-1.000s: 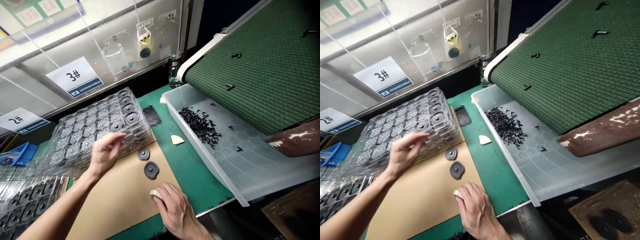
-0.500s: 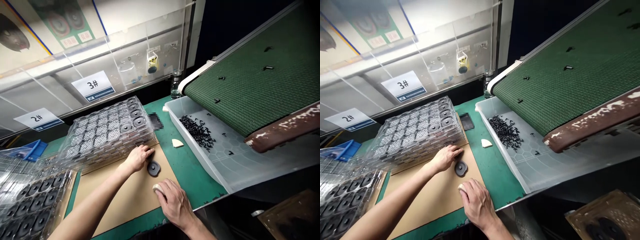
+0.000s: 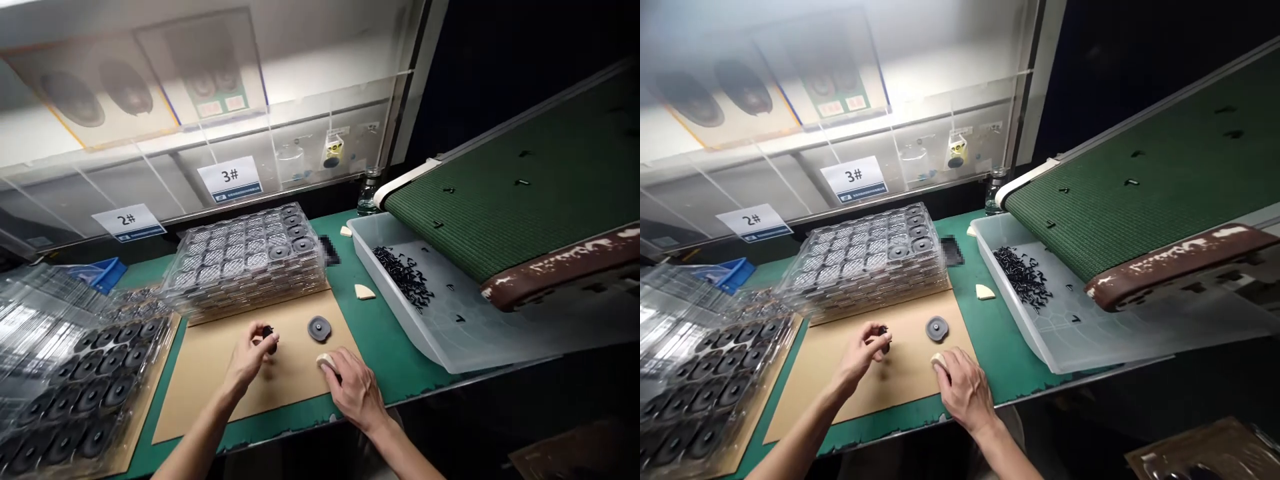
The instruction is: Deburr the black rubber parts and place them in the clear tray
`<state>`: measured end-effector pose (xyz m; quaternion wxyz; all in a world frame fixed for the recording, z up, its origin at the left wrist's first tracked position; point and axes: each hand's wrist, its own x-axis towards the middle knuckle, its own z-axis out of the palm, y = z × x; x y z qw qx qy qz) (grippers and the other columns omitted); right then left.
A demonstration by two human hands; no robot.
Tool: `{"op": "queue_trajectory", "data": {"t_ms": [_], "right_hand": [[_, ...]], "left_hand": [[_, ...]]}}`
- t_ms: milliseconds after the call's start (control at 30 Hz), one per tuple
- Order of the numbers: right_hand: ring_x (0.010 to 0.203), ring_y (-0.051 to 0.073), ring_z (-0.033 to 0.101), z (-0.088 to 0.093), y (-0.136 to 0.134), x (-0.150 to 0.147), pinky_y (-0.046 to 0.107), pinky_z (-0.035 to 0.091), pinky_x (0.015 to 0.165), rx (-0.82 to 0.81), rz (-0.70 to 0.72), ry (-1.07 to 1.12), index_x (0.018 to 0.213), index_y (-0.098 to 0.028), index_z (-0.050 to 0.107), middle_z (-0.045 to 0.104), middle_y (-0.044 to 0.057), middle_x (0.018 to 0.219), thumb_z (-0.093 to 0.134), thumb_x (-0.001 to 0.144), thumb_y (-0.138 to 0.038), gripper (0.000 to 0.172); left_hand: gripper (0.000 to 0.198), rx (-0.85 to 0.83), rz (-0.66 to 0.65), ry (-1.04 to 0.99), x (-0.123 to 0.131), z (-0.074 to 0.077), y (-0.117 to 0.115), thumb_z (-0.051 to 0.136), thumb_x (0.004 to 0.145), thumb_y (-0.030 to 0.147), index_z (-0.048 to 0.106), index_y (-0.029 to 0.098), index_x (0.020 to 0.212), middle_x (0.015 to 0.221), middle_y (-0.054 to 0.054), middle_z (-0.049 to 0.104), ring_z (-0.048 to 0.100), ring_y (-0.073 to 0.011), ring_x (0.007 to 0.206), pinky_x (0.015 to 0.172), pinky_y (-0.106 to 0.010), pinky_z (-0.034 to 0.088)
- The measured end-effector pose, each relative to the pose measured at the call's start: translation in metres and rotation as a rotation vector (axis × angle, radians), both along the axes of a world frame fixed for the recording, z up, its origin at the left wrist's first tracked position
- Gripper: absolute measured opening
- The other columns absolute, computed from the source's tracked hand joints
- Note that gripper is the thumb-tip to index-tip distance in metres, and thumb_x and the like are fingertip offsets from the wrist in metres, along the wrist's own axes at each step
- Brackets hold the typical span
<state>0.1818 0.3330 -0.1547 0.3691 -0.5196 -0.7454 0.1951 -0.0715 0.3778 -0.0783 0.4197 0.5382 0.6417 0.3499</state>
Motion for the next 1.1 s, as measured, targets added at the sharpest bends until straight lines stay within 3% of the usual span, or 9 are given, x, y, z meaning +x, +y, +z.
{"op": "queue_trajectory", "data": {"t_ms": [167,267,400,533,667,800,867,933,1100], "right_hand": [[0.083,0.018,0.06,0.031,-0.039,-0.034,0.027,0.044,0.075,-0.102,0.06,0.082,0.101,-0.021,0.064,0.064,0.003,0.092,0.047,0.107,-0.031,0.02],[0.073,0.015,0.057,0.054,-0.081,-0.069,0.024,0.044,0.067,-0.324,0.218,0.265,0.097,-0.021,0.065,0.063,0.0,0.084,0.051,0.105,-0.035,0.021],[0.075,0.017,0.057,0.063,-0.113,-0.095,0.026,0.047,0.067,-0.557,0.198,0.557,0.09,-0.019,0.065,0.062,0.002,0.084,0.062,0.097,-0.043,0.026],[0.068,0.015,0.059,0.064,-0.114,-0.094,0.025,0.051,0.061,-0.855,0.175,0.799,0.095,-0.018,0.064,0.063,0.002,0.082,0.069,0.093,-0.053,0.036],[0.062,0.01,0.053,0.08,-0.114,-0.099,0.025,0.054,0.06,-1.016,0.221,0.973,0.1,-0.017,0.064,0.061,0.002,0.087,0.071,0.09,-0.055,0.04],[0.061,0.008,0.053,0.101,-0.116,-0.109,0.024,0.055,0.058,-1.137,0.283,1.1,0.106,-0.016,0.067,0.062,0.003,0.09,0.077,0.085,-0.051,0.042],[0.062,0.01,0.056,0.107,-0.113,-0.111,0.024,0.054,0.058,-1.147,0.308,1.119,0.105,-0.015,0.066,0.063,0.003,0.086,0.077,0.085,-0.051,0.042],[0.063,0.011,0.058,0.11,-0.108,-0.108,0.022,0.053,0.058,-1.031,0.267,1.033,0.101,-0.015,0.066,0.062,0.002,0.081,0.076,0.087,-0.053,0.042],[0.063,0.012,0.057,0.13,-0.103,-0.092,0.023,0.049,0.06,-0.66,0.201,0.548,0.098,-0.017,0.065,0.06,-0.001,0.073,0.06,0.1,-0.048,0.032]], "left_hand": [[0.053,-0.099,0.242,-0.408,0.001,0.0,-0.078,0.073,0.079,0.064,0.062,0.018,0.102,0.084,-0.002,0.06,0.066,-0.0182,0.066,0.054,-0.029,0.055],[0.055,-0.139,0.32,-0.521,0.004,-0.002,-0.119,0.081,0.075,0.06,0.07,0.018,0.11,0.091,-0.005,0.067,0.068,-0.0196,0.073,0.055,-0.026,0.055],[0.058,-0.199,0.324,-0.612,-0.003,-0.002,-0.162,0.082,0.077,0.056,0.074,0.018,0.121,0.109,-0.011,0.074,0.071,-0.0259,0.091,0.068,-0.031,0.06],[0.055,-0.233,0.175,-0.737,-0.02,0.003,-0.192,0.078,0.086,0.046,0.067,0.021,0.134,0.134,-0.014,0.067,0.066,-0.0323,0.119,0.092,-0.042,0.06],[0.058,-0.196,0.104,-0.874,-0.031,0.006,-0.211,0.079,0.088,0.035,0.062,0.024,0.142,0.144,-0.013,0.062,0.056,-0.0317,0.135,0.114,-0.042,0.047],[0.066,-0.13,0.119,-1.028,-0.033,0.009,-0.217,0.087,0.08,0.036,0.063,0.021,0.14,0.143,-0.016,0.063,0.057,-0.0331,0.134,0.116,-0.04,0.045],[0.066,-0.077,0.162,-1.064,-0.033,0.014,-0.217,0.088,0.078,0.036,0.065,0.021,0.138,0.144,-0.016,0.062,0.059,-0.0322,0.133,0.112,-0.035,0.048],[0.063,-0.035,0.214,-1.062,-0.035,0.021,-0.217,0.086,0.08,0.035,0.064,0.022,0.138,0.145,-0.015,0.061,0.059,-0.0302,0.132,0.11,-0.031,0.049],[0.06,0.062,0.275,-0.982,-0.037,0.039,-0.218,0.085,0.082,0.032,0.064,0.021,0.136,0.143,-0.015,0.063,0.063,-0.0274,0.127,0.108,-0.028,0.05]]}}
